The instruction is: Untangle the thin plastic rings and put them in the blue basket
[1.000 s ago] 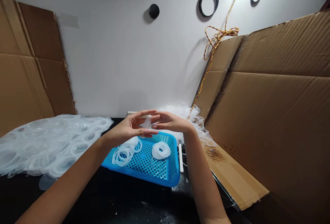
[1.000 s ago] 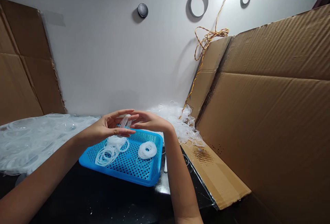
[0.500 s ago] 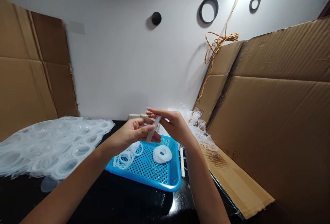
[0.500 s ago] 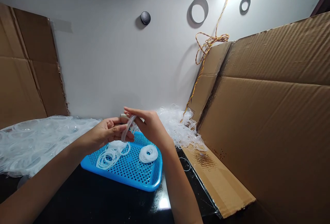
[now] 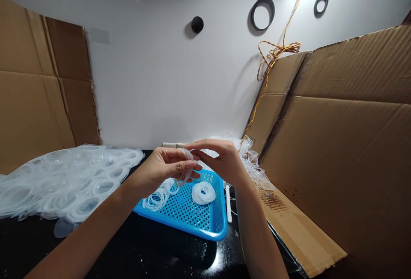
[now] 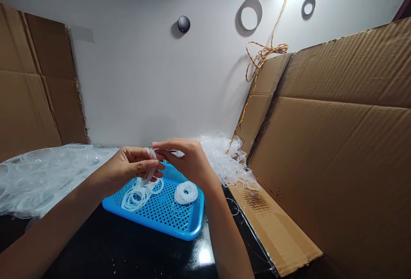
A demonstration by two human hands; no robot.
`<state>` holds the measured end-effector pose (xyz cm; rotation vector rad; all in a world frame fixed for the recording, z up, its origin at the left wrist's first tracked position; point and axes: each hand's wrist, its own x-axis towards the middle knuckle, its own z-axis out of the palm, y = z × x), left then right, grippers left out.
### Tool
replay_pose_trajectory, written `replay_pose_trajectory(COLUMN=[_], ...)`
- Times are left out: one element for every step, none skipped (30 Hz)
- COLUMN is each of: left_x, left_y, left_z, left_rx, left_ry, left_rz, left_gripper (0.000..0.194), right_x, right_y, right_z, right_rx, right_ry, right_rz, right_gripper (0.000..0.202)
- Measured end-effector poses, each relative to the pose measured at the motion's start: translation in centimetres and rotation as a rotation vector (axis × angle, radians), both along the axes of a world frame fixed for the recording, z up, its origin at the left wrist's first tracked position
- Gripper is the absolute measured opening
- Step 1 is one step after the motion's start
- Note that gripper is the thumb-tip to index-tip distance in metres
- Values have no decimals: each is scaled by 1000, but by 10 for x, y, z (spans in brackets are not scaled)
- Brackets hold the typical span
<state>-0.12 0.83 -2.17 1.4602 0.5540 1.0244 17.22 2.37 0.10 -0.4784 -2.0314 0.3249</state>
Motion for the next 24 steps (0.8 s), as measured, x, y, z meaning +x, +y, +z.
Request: replay_pose_trajectory(left_x=[0, 0, 0, -1, -1, -2, -2, -3, -4, -5, -6, -7, -8, -9, -9, -9, -9, -9, -8, -8, -7, -6, -6, -6], left_y=[0, -1, -1, -1, -2, -2, -2, -2, -3, -3, -4, -4, -4, -3, -3, -2, -1, 0, 1, 2, 3, 3, 3, 3], left_z=[0, 0, 0, 1, 1, 2, 2, 3, 4, 5, 5, 6, 6, 6, 6, 6, 6, 5, 5, 4, 4, 3, 2, 2], left_rx=[0, 2, 4, 6, 7, 9, 10, 8, 3, -3, -11, -22, -37, -53, -71, -91, -111, -127, -136, -138, -133, -120, -101, -79], left_ry=[12, 22, 31, 41, 51, 59, 66, 73, 78, 79, 81, 84, 82, 74, 57, 36, 17, 4, 3, 11, 26, 41, 51, 60], left_rz=[-7, -14, -22, -32, -44, -54, -67, -85, -108, -134, -164, -195, -225, -259, -291, -324, -350, -367, -373, -364, -346, -328, -305, -283], left_gripper=[12, 12, 12, 12, 13, 14, 15, 16, 18, 20, 22, 23, 25, 26, 27, 30, 33, 35, 35, 34, 33, 32, 31, 29], right_x=[0, 0, 0, 0, 0, 0, 0, -1, -2, -3, -4, -5, -7, -8, -8, -9, -9, -9, -9, -9, -10, -10, -10, -10], right_y=[0, 0, -1, -1, -1, 0, 0, 0, 0, 0, 1, 2, 2, 3, 4, 5, 5, 5, 4, 4, 3, 2, 1, 0], right_z=[0, 0, 0, 0, -1, -2, -2, -3, -4, -4, -5, -6, -6, -6, -7, -7, -7, -7, -7, -7, -7, -7, -7, -7], right_rx=[-8, -21, -34, -47, -58, -69, -78, -86, -97, -111, -126, -137, -145, -152, -158, -164, -169, -173, -177, -176, -169, -152, -130, -104], right_ry=[7, -1, -22, -50, -80, -104, -117, -120, -118, -119, -128, -142, -158, -177, -192, -197, -190, -173, -147, -117, -85, -60, -44, -38], right_rz=[12, 27, 50, 77, 104, 126, 136, 134, 126, 117, 107, 105, 110, 118, 121, 117, 107, 94, 82, 76, 75, 76, 76, 72], right_gripper=[16, 18, 21, 24, 27, 29, 30, 30, 31, 33, 36, 37, 37, 35, 31, 28, 26, 25, 26, 28, 29, 30, 30, 30])
